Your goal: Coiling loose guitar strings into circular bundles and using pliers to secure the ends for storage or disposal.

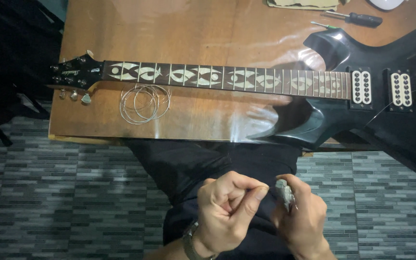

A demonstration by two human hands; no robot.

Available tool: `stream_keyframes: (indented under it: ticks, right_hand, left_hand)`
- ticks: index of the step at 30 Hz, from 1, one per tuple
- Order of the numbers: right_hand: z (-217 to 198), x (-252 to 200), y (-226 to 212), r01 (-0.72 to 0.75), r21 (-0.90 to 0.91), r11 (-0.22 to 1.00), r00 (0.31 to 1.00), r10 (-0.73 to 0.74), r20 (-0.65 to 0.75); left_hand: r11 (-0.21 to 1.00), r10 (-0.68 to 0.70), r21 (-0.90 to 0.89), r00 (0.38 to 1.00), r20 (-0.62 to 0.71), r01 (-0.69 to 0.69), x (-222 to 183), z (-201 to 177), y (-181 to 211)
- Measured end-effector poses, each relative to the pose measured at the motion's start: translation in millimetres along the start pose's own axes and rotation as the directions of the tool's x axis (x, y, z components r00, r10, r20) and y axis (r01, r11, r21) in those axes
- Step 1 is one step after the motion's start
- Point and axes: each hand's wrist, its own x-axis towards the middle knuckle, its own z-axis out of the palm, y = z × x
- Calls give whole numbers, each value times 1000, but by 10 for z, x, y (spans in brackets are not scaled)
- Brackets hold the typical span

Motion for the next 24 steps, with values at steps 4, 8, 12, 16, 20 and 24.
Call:
stream_keyframes:
  ticks: [4,8,12,16,20,24]
  right_hand:
    - [-256,388,-234,172,359,917,982,-187,7]
    - [-431,563,-281,-68,715,696,944,-187,272]
    - [-511,737,-337,104,613,783,926,-301,228]
    - [-434,715,-308,158,631,760,938,-315,144]
    - [-365,705,-306,205,584,786,944,-317,95]
    - [-300,683,-332,226,548,805,956,-292,35]
  left_hand:
    - [924,-260,-270,963,75,271,-18,12,15]
    - [611,-446,-608,855,264,507,-23,22,26]
    - [338,-507,-691,742,439,639,-16,-2,34]
    - [305,-514,-700,730,450,646,-20,-16,58]
    - [291,-522,-707,726,447,645,-30,2,54]
    - [358,-528,-710,759,381,606,-32,33,54]
